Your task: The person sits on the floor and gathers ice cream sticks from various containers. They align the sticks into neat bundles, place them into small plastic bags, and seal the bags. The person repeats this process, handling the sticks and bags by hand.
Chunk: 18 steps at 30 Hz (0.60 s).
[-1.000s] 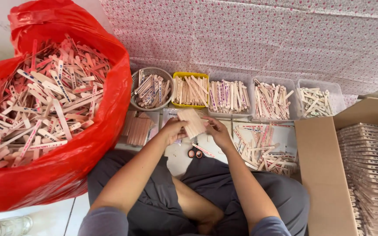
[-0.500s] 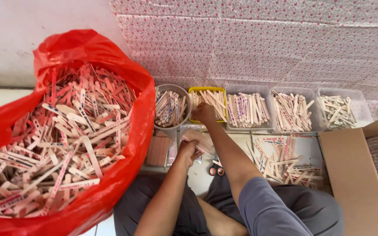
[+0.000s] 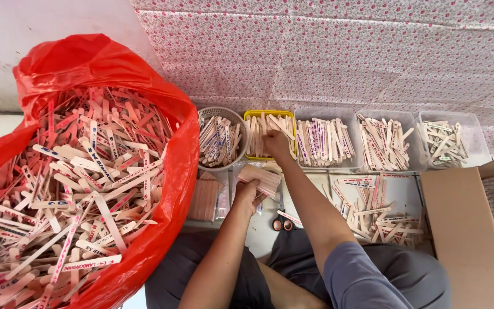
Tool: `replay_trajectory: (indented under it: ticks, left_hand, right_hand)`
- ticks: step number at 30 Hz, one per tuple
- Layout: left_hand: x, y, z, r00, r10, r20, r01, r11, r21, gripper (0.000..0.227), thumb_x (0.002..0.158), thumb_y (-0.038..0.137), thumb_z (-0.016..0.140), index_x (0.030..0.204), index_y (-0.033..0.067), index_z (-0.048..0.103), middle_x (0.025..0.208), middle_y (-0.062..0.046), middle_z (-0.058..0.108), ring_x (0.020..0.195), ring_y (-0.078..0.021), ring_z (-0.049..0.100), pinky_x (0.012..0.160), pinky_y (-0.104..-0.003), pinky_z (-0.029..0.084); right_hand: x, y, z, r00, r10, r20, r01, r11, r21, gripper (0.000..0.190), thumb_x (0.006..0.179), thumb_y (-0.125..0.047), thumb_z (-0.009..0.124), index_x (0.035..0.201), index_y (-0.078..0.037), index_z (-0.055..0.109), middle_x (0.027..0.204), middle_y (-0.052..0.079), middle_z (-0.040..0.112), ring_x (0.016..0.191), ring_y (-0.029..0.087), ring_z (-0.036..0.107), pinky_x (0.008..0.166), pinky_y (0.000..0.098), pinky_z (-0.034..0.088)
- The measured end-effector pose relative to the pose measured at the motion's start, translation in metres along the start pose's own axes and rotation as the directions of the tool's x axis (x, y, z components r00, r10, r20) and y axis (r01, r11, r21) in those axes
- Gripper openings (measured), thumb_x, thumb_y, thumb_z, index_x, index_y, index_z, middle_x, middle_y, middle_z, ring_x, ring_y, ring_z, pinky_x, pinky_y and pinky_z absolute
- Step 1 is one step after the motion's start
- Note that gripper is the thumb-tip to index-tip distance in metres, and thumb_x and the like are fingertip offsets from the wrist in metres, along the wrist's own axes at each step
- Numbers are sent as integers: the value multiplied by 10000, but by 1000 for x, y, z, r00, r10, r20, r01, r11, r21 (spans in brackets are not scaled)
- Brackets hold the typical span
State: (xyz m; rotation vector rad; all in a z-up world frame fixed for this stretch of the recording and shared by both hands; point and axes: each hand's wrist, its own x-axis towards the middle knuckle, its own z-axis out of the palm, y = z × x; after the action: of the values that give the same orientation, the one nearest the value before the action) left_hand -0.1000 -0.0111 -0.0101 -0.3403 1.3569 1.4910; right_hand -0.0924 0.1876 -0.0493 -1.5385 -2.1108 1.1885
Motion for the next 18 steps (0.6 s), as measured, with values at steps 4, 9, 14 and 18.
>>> replay_trajectory:
  ticks: [4, 9, 14, 18]
  left_hand:
    - [6, -4, 1, 1000, 1, 6, -1, 1000, -17, 609, 883, 111, 669, 1401, -18, 378, 1160, -190, 512, 922, -337, 676, 847, -538, 620]
    - [-9, 4, 8, 1000, 12, 23, -12, 1000, -22, 637, 873, 119, 680, 1410, -11, 363, 1181, -172, 494, 958, -302, 652, 875, -532, 612]
    - [-9, 8, 8, 1000, 23, 18, -22, 999, -46, 648, 869, 114, 685, 1413, -5, 353, 1220, -186, 477, 1008, -332, 648, 898, -549, 600]
    - [-12, 7, 9, 999, 27, 19, -26, 998, -52, 647, 868, 106, 687, 1409, -8, 351, 1231, -195, 471, 1020, -348, 650, 899, -560, 598]
  right_hand:
    - [-12, -9, -11, 991, -113, -68, 112, 993, -30, 334, 934, -313, 545, 974, -3, 661, 926, 308, 678, 1033, 539, 635, 850, 620, 481]
    - [-21, -30, -5, 990, -114, 80, 124, 983, -132, 292, 855, -423, 695, 981, -160, 701, 917, 159, 752, 1071, 412, 686, 927, 501, 536]
    - [13, -3, 30, 999, -41, -7, 38, 980, -194, 222, 776, -361, 703, 913, -193, 753, 862, 133, 760, 1001, 381, 724, 863, 478, 583]
    - [4, -13, 24, 1000, -28, -2, 26, 968, -251, 244, 782, -347, 691, 926, -167, 769, 886, 167, 762, 1013, 400, 724, 871, 498, 586]
